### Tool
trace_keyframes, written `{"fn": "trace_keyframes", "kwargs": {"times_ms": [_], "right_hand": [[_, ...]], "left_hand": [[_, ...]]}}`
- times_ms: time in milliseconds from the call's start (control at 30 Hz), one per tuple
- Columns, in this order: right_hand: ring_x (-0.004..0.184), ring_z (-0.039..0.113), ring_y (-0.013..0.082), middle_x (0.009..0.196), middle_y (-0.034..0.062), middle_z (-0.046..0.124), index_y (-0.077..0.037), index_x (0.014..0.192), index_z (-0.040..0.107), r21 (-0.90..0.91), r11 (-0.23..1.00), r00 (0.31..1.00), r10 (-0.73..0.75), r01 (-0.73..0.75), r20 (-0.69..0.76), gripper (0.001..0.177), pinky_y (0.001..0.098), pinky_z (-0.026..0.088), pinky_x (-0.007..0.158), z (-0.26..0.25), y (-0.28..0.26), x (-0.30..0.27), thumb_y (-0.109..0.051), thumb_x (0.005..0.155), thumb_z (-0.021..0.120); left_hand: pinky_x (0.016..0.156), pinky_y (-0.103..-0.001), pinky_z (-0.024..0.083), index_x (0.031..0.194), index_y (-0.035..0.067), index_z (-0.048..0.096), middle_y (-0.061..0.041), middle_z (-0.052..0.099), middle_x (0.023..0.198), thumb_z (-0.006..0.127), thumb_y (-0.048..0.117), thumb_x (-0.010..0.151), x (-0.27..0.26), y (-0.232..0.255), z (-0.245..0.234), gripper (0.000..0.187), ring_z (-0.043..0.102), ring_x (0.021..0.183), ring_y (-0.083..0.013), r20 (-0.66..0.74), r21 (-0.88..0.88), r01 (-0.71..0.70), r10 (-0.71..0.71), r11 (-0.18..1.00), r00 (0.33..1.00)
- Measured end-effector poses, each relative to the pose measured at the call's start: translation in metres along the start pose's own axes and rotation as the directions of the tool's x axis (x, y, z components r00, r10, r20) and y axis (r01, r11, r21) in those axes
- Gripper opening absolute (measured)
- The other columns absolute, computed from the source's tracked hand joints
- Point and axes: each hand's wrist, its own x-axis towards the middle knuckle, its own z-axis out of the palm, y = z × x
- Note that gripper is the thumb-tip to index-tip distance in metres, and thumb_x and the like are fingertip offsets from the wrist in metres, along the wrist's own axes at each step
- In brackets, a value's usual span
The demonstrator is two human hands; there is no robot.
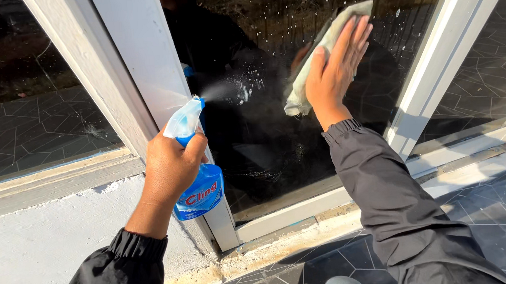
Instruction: The person sprays a cleaning liquid onto a glass door and wipes the surface using a cloth.
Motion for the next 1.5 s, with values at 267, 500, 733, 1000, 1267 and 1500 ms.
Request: {"fn": "trace_keyframes", "kwargs": {"times_ms": [267, 500, 733, 1000, 1267, 1500], "right_hand": [[0.132, 0.027, 0.0263, 0.139, 0.0103, 0.033, -0.01, 0.128, 0.042, 0.193, 0.775, 0.721, -0.631, 0.601, 0.288, 0.047, 0.0458, 0.02, 0.109, 0.034, -0.094, -0.076, -0.017, 0.083, 0.052], [0.128, 0.031, 0.0112, 0.138, -0.0013, 0.039, -0.014, 0.131, 0.044, 0.392, 0.419, 0.183, -0.839, 0.819, 0.513, 0.045, 0.0324, 0.017, 0.108, 0.025, -0.019, -0.28, -0.017, 0.086, 0.043], [0.13, 0.022, 0.0147, 0.139, -0.0028, 0.029, -0.021, 0.131, 0.041, 0.3, 0.509, 0.297, -0.788, 0.807, 0.539, 0.05, 0.052, 0.03, 0.096, 0.039, -0.054, -0.172, -0.035, 0.084, 0.049], [0.131, 0.023, 0.0292, 0.138, 0.006, 0.034, -0.006, 0.132, 0.042, 0.085, 0.859, 0.844, -0.511, 0.504, 0.16, 0.047, 0.0588, 0.007, 0.106, 0.044, -0.12, -0.006, -0.003, 0.087, 0.052], [0.126, 0.034, 0.0257, 0.135, 0.009, 0.038, -0.009, 0.118, 0.053, 0.179, 0.783, 0.726, -0.62, 0.595, 0.297, 0.036, 0.046, 0.023, 0.106, 0.07, -0.062, -0.29, -0.023, 0.085, 0.054], [0.117, 0.041, 0.0255, 0.124, 0.0049, 0.04, -0.011, 0.109, 0.052, 0.036, 0.832, 0.778, -0.532, 0.554, 0.335, 0.025, 0.0606, 0.019, 0.107, 0.08, 0.043, -0.311, -0.018, 0.086, 0.057]], "left_hand": [[0.046, -0.026, 0.051, 0.085, 0.002, 0.06, -0.007, 0.061, 0.054, 0.053, 0.018, 0.078, 0.003, -0.012, -0.015, 0.018, 0.064, 0.048, -0.0124, -0.036, -0.113, -0.085, 0.081, 0.99, 0.996], [0.045, -0.023, 0.051, 0.086, 0.003, 0.061, -0.006, 0.063, 0.06, 0.058, 0.016, 0.076, -0.003, -0.037, -0.026, 0.017, 0.063, 0.049, -0.0105, -0.077, -0.062, -0.033, 0.028, 0.998, 0.997], [0.052, -0.026, 0.05, 0.087, 0.004, 0.065, -0.005, 0.065, 0.066, 0.056, 0.012, 0.075, -0.001, -0.056, -0.039, 0.016, 0.064, 0.058, -0.0118, -0.071, -0.027, -0.248, 0.245, 0.968, 0.967], [0.085, -0.042, 0.036, 0.079, 0.008, 0.068, -0.009, 0.062, 0.095, 0.065, 0.03, 0.072, 0.014, -0.048, -0.04, 0.024, 0.05, 0.096, -0.0243, -0.043, 0.511, -0.453, 0.547, 0.731, 0.836], [0.109, -0.049, -0.01, 0.079, 0.018, 0.071, 0.001, 0.05, 0.135, 0.058, 0.035, 0.072, 0.046, -0.063, -0.032, 0.022, 0.018, 0.136, -0.0255, -0.003, 0.482, -0.63, 0.72, 0.609, 0.694], [0.101, -0.05, -0.015, 0.113, 0.017, 0.065, -0.025, 0.025, 0.143, 0.058, 0.05, 0.065, 0.057, -0.078, -0.022, 0.059, 0.011, 0.133, -0.0308, -0.048, 0.46, -0.477, 0.557, 0.749, 0.829]]}}
